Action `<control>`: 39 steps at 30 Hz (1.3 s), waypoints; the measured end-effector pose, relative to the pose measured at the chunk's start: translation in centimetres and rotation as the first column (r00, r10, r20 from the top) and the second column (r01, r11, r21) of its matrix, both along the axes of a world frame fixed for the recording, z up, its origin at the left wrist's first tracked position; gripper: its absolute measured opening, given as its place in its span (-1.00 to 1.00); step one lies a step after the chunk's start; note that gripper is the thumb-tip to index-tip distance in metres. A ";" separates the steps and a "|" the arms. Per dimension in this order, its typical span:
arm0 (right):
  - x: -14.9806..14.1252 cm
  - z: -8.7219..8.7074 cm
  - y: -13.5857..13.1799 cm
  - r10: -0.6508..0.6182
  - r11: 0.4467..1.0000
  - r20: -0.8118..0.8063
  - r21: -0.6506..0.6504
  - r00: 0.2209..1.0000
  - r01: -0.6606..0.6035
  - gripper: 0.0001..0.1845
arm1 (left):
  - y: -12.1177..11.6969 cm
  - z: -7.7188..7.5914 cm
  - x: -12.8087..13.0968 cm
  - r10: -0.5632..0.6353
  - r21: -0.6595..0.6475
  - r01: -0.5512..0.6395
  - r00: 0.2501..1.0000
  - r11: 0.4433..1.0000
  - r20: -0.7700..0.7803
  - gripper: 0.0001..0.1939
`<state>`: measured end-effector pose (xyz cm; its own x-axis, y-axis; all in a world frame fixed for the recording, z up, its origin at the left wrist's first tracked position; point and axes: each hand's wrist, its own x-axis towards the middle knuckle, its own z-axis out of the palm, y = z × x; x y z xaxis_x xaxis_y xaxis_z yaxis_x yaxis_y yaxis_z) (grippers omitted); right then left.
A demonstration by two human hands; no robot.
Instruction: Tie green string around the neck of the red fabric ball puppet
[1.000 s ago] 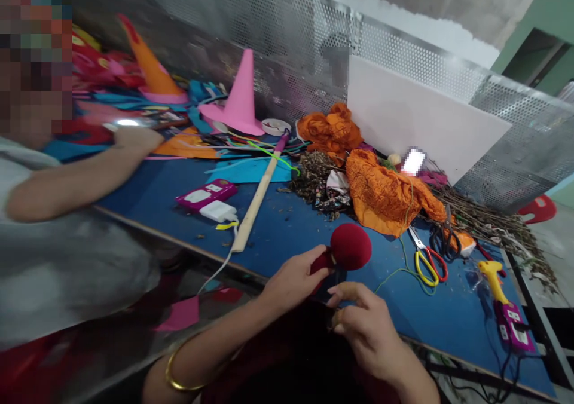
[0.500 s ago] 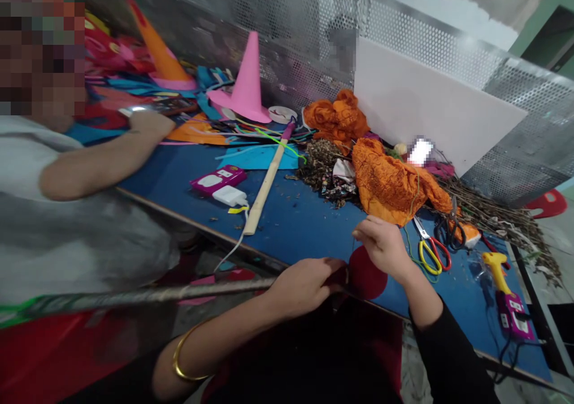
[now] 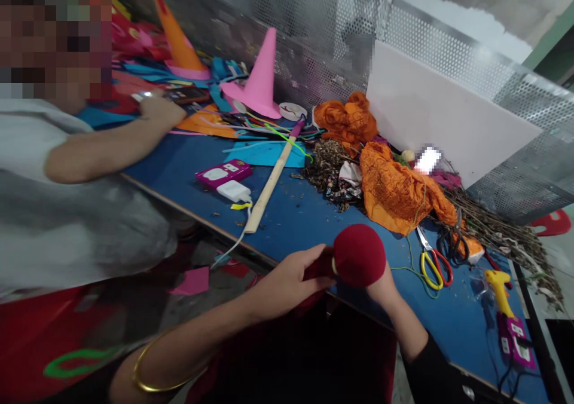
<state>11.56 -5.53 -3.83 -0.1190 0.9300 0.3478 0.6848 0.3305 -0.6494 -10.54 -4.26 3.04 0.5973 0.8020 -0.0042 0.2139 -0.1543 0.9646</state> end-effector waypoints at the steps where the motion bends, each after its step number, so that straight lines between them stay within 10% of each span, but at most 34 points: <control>1: 0.0 -0.3 -1.0 0.010 1.000 0.008 -0.006 1.000 -0.010 -0.74 | 0.2 -0.3 0.0 0.024 -0.042 -0.022 0.999 0.999 0.042 -0.70; 12: -2.0 3.2 -7.4 0.252 0.966 -0.167 0.110 0.953 -0.236 -0.63 | 0.2 -4.0 2.4 0.104 -0.365 0.027 0.937 0.930 0.334 -0.65; 19: -5.2 2.4 -6.6 -0.010 0.996 -0.826 -0.060 0.564 -0.070 -0.55 | -1.2 -4.9 3.2 0.080 -0.329 0.022 0.952 0.944 0.294 -0.70; 24: -5.0 2.2 -8.2 -0.238 0.964 -0.735 -0.257 0.635 0.064 -0.60 | -1.7 -5.4 3.0 0.138 -0.283 -0.082 0.973 0.956 0.187 -0.66; 39: -5.4 1.8 -8.1 -0.195 0.966 -0.706 -0.259 0.681 0.008 -0.63 | -1.3 -5.9 2.6 0.176 -0.025 -0.182 0.972 0.983 -0.156 -0.71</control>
<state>6.15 -13.60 -2.04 0.1812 0.9808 0.0720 -0.0065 0.0744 -0.9972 -7.97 -5.59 -2.87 0.4338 0.8933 -0.1174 0.3797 -0.0631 0.9230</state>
